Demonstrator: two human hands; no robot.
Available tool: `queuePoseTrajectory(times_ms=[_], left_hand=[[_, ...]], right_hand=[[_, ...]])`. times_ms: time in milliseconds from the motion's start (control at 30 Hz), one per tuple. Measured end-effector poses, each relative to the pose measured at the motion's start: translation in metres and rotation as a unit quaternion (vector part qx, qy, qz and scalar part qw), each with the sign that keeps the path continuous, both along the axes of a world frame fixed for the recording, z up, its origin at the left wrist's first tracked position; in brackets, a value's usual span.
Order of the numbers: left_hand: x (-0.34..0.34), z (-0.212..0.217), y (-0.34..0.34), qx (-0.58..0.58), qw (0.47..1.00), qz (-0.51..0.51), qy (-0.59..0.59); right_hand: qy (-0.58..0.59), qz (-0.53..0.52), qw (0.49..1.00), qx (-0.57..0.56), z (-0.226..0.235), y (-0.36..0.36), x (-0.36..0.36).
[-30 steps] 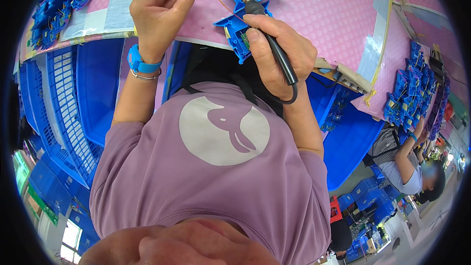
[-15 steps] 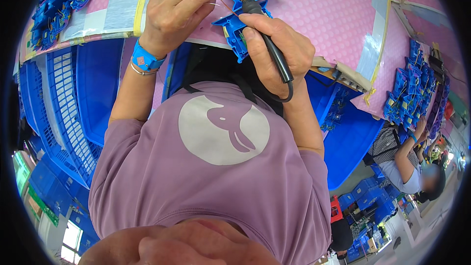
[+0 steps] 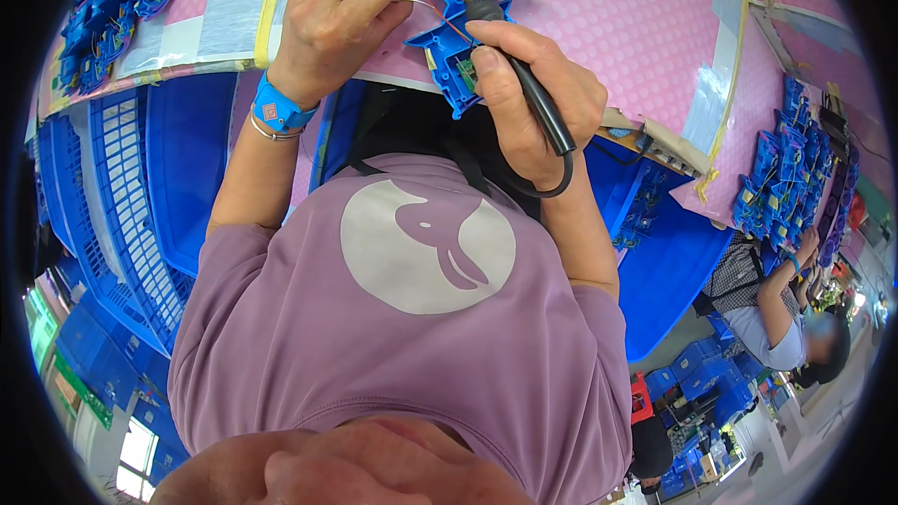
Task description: Soldering electronic components onto small blue circuit boards in an assembly line environment.
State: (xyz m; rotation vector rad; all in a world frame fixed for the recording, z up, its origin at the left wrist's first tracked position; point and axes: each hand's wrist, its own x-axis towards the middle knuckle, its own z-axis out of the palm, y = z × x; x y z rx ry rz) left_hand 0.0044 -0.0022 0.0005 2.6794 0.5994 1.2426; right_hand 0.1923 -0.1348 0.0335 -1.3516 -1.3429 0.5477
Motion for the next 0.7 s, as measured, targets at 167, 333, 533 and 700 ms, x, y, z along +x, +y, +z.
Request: queuePoseTrajectory(times_ms=[167,333,533,700], left_hand=[[0.0006,0.0003,0.0005,-0.005,1.0,-0.001,0.004],[0.0009,0.0002,0.0009,-0.002,1.0,-0.006,-0.012],[0.0019,-0.0002,0.0004,0.001,1.0,0.005,0.002],[0.0012,0.0002,-0.0014,-0.011,1.0,0.009,0.004]], right_hand=[[0.005,-0.008,1.0,0.006,0.0,-0.0009,-0.0003],[0.007,-0.005,1.0,0.004,0.0002,-0.0006,0.0],[0.003,0.004,1.0,-0.002,0.0003,-0.0002,0.0],[-0.004,0.006,1.0,0.002,0.0003,-0.0006,0.0009]])
